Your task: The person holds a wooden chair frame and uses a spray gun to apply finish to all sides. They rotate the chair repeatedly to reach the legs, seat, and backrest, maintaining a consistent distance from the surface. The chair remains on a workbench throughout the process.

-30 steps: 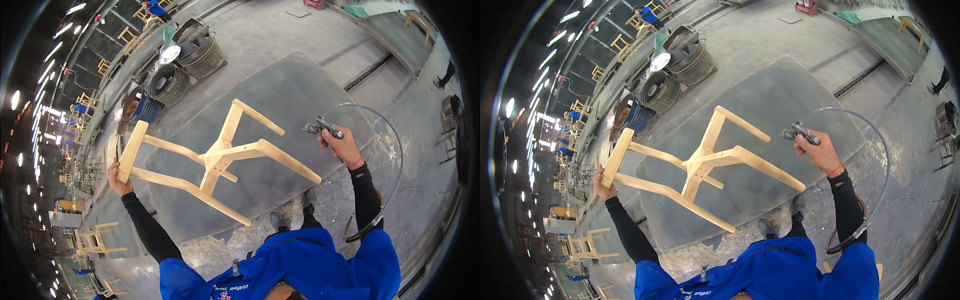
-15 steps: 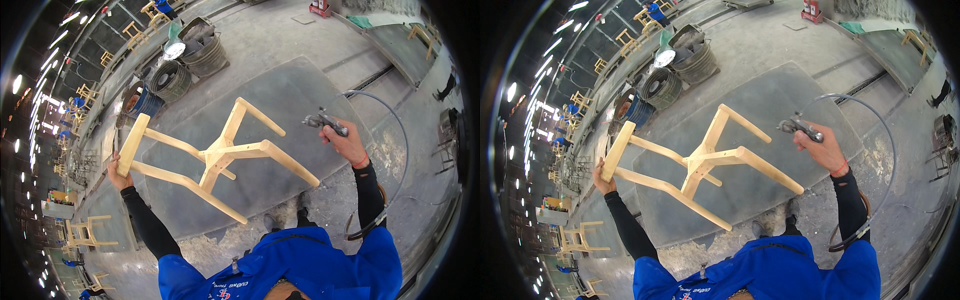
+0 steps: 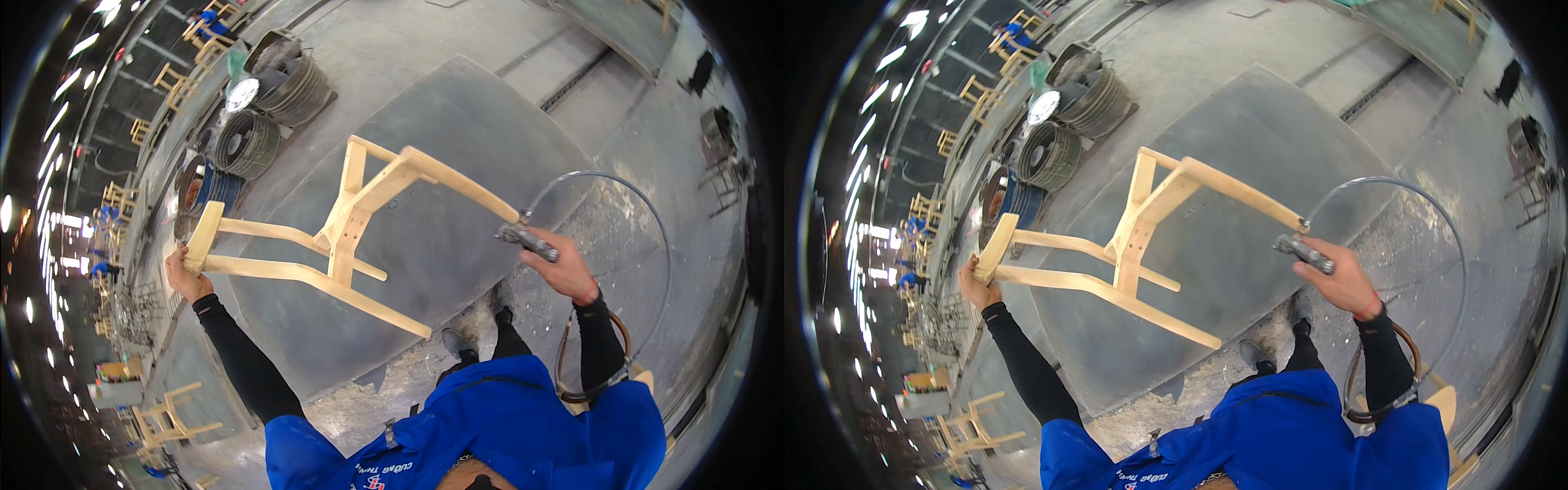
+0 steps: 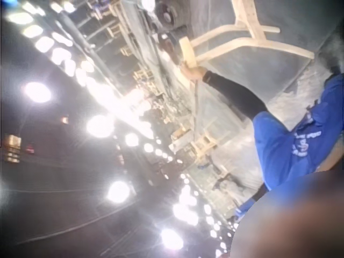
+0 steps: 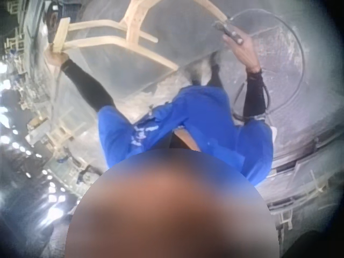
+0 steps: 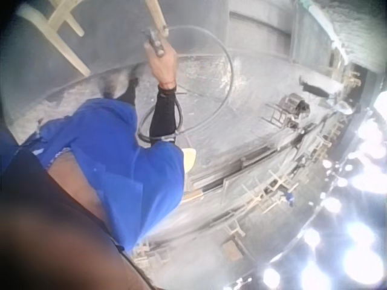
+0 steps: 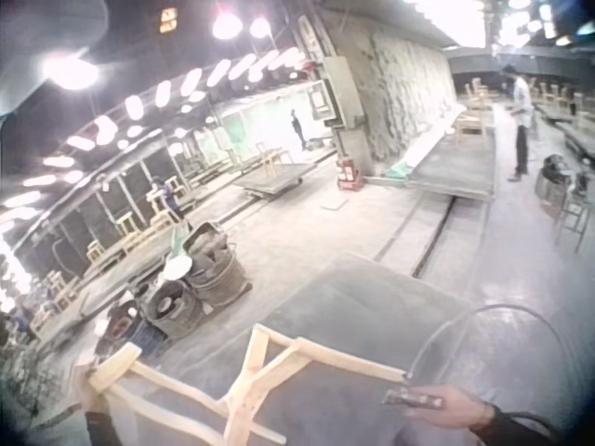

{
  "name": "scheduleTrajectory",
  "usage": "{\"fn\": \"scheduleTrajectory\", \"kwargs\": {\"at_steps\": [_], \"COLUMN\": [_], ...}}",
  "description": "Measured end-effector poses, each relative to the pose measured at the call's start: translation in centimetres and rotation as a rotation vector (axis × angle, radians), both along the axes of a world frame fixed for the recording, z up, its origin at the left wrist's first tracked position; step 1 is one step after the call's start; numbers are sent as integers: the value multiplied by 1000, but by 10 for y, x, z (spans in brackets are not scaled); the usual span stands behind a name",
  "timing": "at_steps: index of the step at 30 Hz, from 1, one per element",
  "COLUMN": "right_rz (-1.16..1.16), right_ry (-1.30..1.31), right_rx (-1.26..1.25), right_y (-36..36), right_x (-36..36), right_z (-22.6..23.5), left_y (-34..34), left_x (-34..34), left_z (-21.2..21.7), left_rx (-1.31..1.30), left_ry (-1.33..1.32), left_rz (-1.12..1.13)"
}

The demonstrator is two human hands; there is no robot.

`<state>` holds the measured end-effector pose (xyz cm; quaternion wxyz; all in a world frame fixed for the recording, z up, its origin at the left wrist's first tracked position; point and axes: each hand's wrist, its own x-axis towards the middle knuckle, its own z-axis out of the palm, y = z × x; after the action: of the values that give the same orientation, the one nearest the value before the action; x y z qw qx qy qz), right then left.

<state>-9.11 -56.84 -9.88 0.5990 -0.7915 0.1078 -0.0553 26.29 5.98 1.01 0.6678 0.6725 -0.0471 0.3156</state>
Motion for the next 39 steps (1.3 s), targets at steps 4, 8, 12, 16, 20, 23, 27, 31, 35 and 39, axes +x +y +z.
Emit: {"fn": "scheduleTrajectory", "kwargs": {"at_steps": [4, 8, 12, 16, 20, 23, 27, 31, 35, 39], "right_rz": [-56, -202, -279, -256, -326, -372, -340, -210, 40, 167], "right_ry": [-12, -30, -76, -136, -151, -124, 32, 33, 75, 24], "right_rx": [-191, -234, -59, 72, 11, -68, -154, -59, 414, 594], "right_y": [26, 49, 67, 71, 68, 54, 34, 28, 45, 75], "right_x": [22, 63, 95, 121, 145, 148, 135, 121, 104, 105], "right_z": [-70, -107, -100, -91, -111, -133, -144, -126, -98, -87], "left_y": [-29, -52, -61, -62, -64, -70, -76, -83, -87, -90], "left_x": [22, 41, 51, 54, 54, 53, 48, 43, 42, 39], "left_z": [10, 14, 18, 18, 19, 19, 22, 24, 25, 28], "left_rx": [64, 171, 130, 141, 195, 182, 171, 132, 147, 141], "left_ry": [67, 41, 58, 68, 37, 30, 38, 76, 42, 91], "left_rz": [4, -32, 2, -16, -23, -20, -29, -20, 8, 34]}}
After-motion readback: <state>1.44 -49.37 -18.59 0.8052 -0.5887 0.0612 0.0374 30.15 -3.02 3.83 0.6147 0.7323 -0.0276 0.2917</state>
